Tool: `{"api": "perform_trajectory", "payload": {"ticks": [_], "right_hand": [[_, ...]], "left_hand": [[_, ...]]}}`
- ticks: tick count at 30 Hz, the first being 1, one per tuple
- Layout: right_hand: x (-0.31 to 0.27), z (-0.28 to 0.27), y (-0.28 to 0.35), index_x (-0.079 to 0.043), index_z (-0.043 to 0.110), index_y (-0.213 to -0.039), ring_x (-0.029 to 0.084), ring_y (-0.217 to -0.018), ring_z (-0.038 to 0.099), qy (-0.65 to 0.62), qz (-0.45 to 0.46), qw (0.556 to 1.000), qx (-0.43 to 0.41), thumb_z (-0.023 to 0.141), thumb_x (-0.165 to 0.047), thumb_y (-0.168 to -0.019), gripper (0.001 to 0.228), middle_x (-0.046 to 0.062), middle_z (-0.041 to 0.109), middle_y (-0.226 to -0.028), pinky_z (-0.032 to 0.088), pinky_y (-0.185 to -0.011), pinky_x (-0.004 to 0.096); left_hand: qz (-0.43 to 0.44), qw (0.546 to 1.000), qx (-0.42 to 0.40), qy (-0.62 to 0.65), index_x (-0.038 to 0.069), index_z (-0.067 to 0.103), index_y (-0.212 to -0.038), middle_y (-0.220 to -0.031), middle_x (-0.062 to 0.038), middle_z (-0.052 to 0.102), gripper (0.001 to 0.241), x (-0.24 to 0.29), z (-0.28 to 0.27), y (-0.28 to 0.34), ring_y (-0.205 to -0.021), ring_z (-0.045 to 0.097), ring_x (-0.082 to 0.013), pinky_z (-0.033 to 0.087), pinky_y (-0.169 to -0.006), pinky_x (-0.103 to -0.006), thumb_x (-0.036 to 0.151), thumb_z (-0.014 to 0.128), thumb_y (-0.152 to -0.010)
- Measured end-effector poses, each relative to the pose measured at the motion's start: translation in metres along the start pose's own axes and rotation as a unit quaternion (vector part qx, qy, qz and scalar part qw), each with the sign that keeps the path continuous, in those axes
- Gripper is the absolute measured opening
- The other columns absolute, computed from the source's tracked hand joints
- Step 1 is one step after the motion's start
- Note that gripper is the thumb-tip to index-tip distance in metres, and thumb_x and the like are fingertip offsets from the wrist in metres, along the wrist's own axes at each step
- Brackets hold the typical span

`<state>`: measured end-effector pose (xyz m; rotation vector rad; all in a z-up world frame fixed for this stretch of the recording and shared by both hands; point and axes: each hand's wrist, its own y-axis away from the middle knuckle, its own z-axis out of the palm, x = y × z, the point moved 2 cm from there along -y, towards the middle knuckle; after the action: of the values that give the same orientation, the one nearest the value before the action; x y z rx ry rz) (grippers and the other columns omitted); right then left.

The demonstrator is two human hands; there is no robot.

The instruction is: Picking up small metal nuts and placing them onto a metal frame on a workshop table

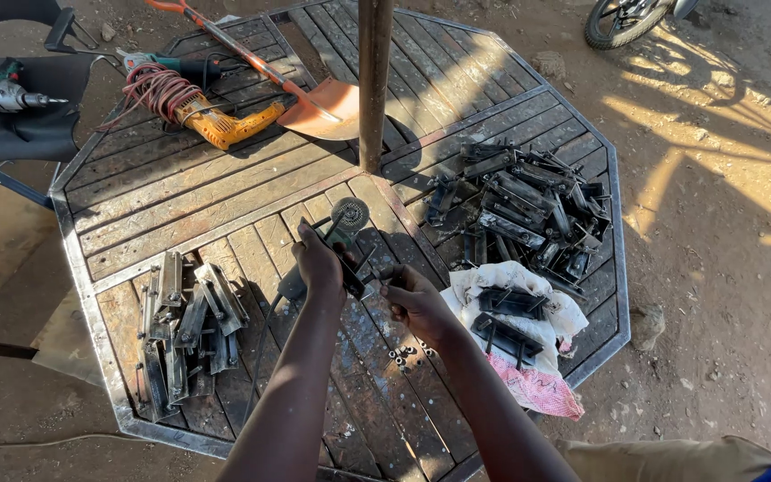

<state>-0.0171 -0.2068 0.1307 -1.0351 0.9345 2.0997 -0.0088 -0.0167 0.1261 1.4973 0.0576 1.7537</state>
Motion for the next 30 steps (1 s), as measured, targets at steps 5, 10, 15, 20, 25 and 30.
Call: {"api": "perform_trajectory", "payload": {"ticks": [5,10,15,20,25,30], "right_hand": [[-0.021,0.018,-0.001,-0.012,0.062,-0.111,0.013,-0.059,0.049,-0.010,0.033,0.999,-0.011,0.063,-0.028,-0.106,0.017,0.001,0.044,-0.072,0.037,-0.052,0.024],[-0.020,0.005,-0.007,-0.012,0.065,-0.115,0.014,-0.061,0.051,-0.058,0.042,0.997,-0.019,0.063,-0.010,-0.096,0.020,0.003,0.046,-0.072,0.040,-0.054,0.024],[-0.033,0.018,0.002,-0.012,0.067,-0.120,0.014,-0.063,0.051,-0.058,0.064,0.996,-0.028,0.059,-0.029,-0.104,0.024,0.002,0.047,-0.073,0.039,-0.055,0.024],[-0.029,0.007,-0.004,-0.011,0.066,-0.120,0.014,-0.063,0.051,-0.035,0.051,0.998,-0.022,0.061,-0.014,-0.098,0.023,0.003,0.047,-0.073,0.040,-0.055,0.024],[-0.026,0.008,0.004,-0.014,0.067,-0.118,0.017,-0.065,0.054,-0.077,0.073,0.994,-0.026,0.059,-0.019,-0.100,0.020,0.005,0.049,-0.074,0.041,-0.056,0.026],[-0.009,0.000,0.002,-0.011,0.067,-0.111,0.015,-0.064,0.054,-0.062,0.072,0.995,-0.011,0.062,-0.010,-0.094,0.018,0.005,0.050,-0.074,0.043,-0.057,0.024]], "left_hand": [[0.005,1.000,-0.001,0.001,0.007,0.037,-0.138,-0.087,-0.018,0.064,0.064,0.002,0.010,0.008,-0.066,0.064,-0.0243,0.057,-0.061,-0.0374,0.063,0.040,-0.110],[-0.004,1.000,0.009,0.011,0.009,0.040,-0.131,-0.083,-0.020,0.066,0.058,-0.003,0.015,-0.002,-0.060,0.065,-0.0273,0.059,-0.056,-0.0380,0.063,0.041,-0.110],[-0.005,1.000,-0.020,0.012,0.010,0.038,-0.136,-0.085,-0.020,0.065,0.060,0.003,0.013,0.009,-0.062,0.065,-0.0273,0.060,-0.056,-0.0405,0.063,0.041,-0.110],[-0.013,0.998,-0.054,0.013,0.007,0.032,-0.145,-0.089,-0.016,0.060,0.066,0.010,0.020,0.023,-0.067,0.060,-0.0233,0.055,-0.061,-0.0387,0.064,0.036,-0.111],[-0.026,0.998,-0.056,0.026,0.005,0.030,-0.150,-0.106,-0.020,0.058,0.068,0.018,0.017,0.040,-0.079,0.062,-0.0225,0.058,-0.066,-0.0370,0.059,0.038,-0.111],[-0.015,0.997,-0.080,-0.009,0.006,0.036,-0.143,-0.092,-0.019,0.064,0.067,-0.009,0.011,0.020,-0.072,0.064,-0.0253,0.058,-0.064,-0.0400,0.064,0.039,-0.110]]}}
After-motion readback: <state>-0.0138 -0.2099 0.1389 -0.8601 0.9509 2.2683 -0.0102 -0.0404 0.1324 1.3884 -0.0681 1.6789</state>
